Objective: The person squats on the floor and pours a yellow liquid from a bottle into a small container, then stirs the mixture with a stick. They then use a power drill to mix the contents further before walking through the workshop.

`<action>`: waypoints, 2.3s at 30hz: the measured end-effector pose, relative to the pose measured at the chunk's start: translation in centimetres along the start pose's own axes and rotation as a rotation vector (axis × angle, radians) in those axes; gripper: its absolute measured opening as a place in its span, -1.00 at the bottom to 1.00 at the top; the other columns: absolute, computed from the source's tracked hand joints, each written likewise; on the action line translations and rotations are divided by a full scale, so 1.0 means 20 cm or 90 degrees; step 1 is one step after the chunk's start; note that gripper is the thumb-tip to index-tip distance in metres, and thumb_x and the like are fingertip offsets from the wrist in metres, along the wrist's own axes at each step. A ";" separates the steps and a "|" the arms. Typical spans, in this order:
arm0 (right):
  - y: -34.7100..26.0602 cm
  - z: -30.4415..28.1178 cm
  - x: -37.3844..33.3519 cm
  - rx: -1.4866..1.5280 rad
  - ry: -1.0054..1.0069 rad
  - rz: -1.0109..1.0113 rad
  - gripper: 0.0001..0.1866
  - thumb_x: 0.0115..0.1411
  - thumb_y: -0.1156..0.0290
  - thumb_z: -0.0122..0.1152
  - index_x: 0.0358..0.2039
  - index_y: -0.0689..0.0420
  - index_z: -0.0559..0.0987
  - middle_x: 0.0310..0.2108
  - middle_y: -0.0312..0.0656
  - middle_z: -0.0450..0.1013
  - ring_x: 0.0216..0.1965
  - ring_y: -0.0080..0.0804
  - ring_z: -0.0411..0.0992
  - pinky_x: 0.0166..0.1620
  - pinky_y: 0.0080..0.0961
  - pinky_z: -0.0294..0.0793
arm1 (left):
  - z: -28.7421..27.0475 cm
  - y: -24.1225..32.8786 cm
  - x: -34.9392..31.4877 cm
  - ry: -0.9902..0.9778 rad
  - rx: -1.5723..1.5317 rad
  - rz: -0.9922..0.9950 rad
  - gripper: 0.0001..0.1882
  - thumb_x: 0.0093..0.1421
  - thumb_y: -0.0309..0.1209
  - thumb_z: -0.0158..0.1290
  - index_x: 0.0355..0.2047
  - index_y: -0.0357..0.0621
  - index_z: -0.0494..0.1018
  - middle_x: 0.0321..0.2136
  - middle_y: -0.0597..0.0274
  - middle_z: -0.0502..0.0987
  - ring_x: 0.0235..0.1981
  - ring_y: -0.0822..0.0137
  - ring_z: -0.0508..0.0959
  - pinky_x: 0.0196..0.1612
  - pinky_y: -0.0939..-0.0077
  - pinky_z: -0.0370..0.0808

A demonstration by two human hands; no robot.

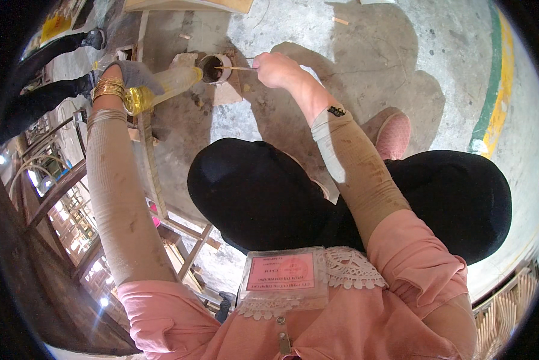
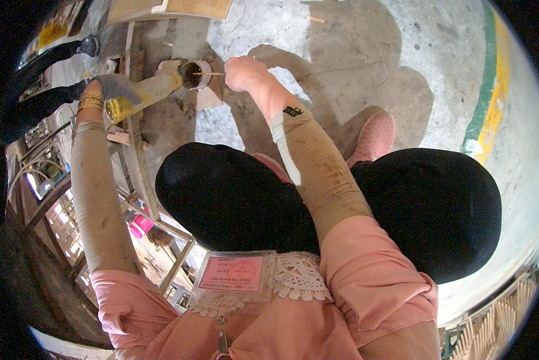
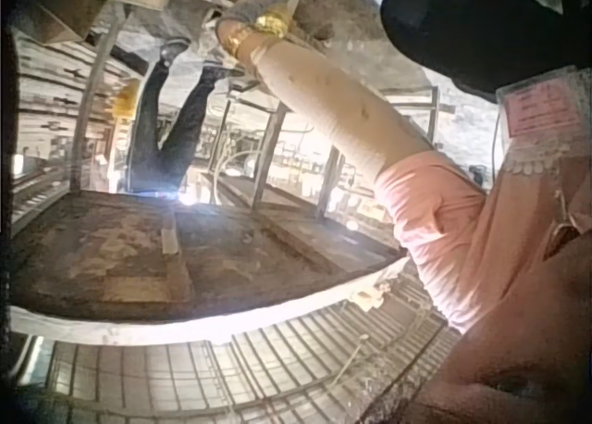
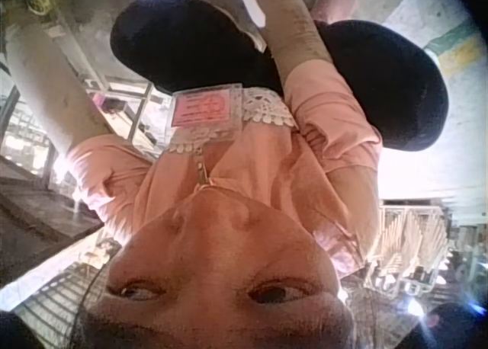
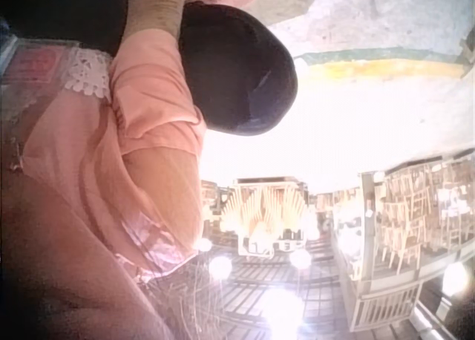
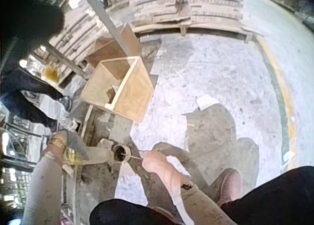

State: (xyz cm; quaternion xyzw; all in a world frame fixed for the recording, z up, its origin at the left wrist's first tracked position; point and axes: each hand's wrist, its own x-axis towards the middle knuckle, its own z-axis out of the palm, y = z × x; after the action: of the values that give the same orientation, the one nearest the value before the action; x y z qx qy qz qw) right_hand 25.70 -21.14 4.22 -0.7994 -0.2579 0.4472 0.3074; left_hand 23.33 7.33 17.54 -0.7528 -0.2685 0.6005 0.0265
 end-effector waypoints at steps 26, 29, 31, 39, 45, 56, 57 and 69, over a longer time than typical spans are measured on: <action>0.01 0.01 0.01 0.002 0.000 -0.012 -0.71 -0.03 0.51 -0.06 -0.26 0.16 0.51 -0.21 -0.02 0.43 -0.15 -0.11 0.39 -0.14 -0.28 0.39 | -0.06 0.07 -0.01 0.015 0.027 -0.050 -0.51 -0.26 -0.06 0.20 -0.36 -0.14 0.54 -0.37 0.20 0.53 -0.33 0.27 0.46 -0.20 0.51 0.37; 0.00 0.01 0.01 -0.006 -0.016 -0.020 -0.71 -0.02 0.50 -0.07 -0.26 0.18 0.51 -0.21 -0.02 0.42 -0.15 -0.11 0.39 -0.14 -0.28 0.39 | -0.06 0.08 -0.02 -0.004 0.027 -0.025 -0.50 -0.25 -0.06 0.21 -0.35 -0.14 0.54 -0.37 0.19 0.53 -0.33 0.27 0.46 -0.21 0.49 0.37; 0.01 0.01 0.02 -0.008 -0.007 -0.018 -0.71 -0.01 0.50 -0.07 -0.25 0.20 0.50 -0.21 -0.01 0.42 -0.15 -0.11 0.39 -0.14 -0.28 0.39 | -0.07 0.10 -0.02 0.025 0.064 -0.037 -0.52 -0.24 -0.07 0.20 -0.35 -0.14 0.54 -0.37 0.20 0.53 -0.34 0.29 0.46 -0.21 0.49 0.38; 0.00 0.02 0.03 -0.028 -0.022 -0.010 -0.67 0.00 0.50 -0.10 -0.19 0.09 0.49 -0.20 -0.07 0.42 -0.14 -0.14 0.38 -0.13 -0.32 0.37 | -0.07 0.02 0.06 0.000 0.073 -0.030 -0.58 -0.17 -0.10 0.17 -0.34 -0.10 0.54 -0.35 0.21 0.54 -0.35 0.32 0.45 -0.19 0.51 0.38; 0.01 0.02 0.04 -0.028 -0.019 -0.032 -0.72 -0.01 0.48 -0.06 -0.26 0.20 0.50 -0.22 -0.02 0.43 -0.16 -0.13 0.40 -0.16 -0.28 0.40 | -0.07 -0.02 0.09 0.018 0.113 0.018 -0.76 0.02 -0.25 0.03 -0.33 -0.03 0.54 -0.31 0.22 0.54 -0.30 0.32 0.47 -0.14 0.53 0.37; 0.01 0.03 0.03 -0.007 0.006 -0.032 -0.72 0.00 0.47 -0.06 -0.25 0.19 0.51 -0.21 -0.01 0.43 -0.15 -0.12 0.40 -0.15 -0.29 0.40 | -0.10 0.01 0.00 0.013 -0.024 -0.085 -0.34 -0.41 -0.13 0.28 -0.22 -0.14 0.48 -0.24 0.05 0.47 -0.31 0.16 0.48 -0.21 0.32 0.43; 0.02 0.02 0.03 -0.009 0.004 -0.019 -0.72 0.00 0.47 -0.06 -0.25 0.19 0.51 -0.21 -0.01 0.43 -0.15 -0.12 0.40 -0.14 -0.29 0.40 | -0.10 0.08 -0.01 0.035 -0.001 -0.082 -0.40 -0.39 -0.11 0.27 -0.28 -0.12 0.50 -0.29 0.10 0.49 -0.32 0.21 0.47 -0.21 0.38 0.41; 0.01 0.00 0.02 -0.035 -0.028 -0.011 -0.68 -0.02 0.50 -0.09 -0.21 0.13 0.50 -0.21 -0.05 0.43 -0.15 -0.14 0.39 -0.14 -0.32 0.39 | -0.12 0.17 -0.10 0.097 -0.045 -0.128 -0.28 -0.45 -0.23 0.31 -0.16 -0.19 0.43 -0.20 0.00 0.44 -0.27 0.11 0.48 -0.18 0.23 0.44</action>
State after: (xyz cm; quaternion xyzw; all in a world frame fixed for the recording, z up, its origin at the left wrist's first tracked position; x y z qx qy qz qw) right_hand 25.91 -21.02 3.97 -0.7954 -0.2836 0.4547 0.2831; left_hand 26.43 4.22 18.74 -0.7657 -0.3610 0.5262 0.0805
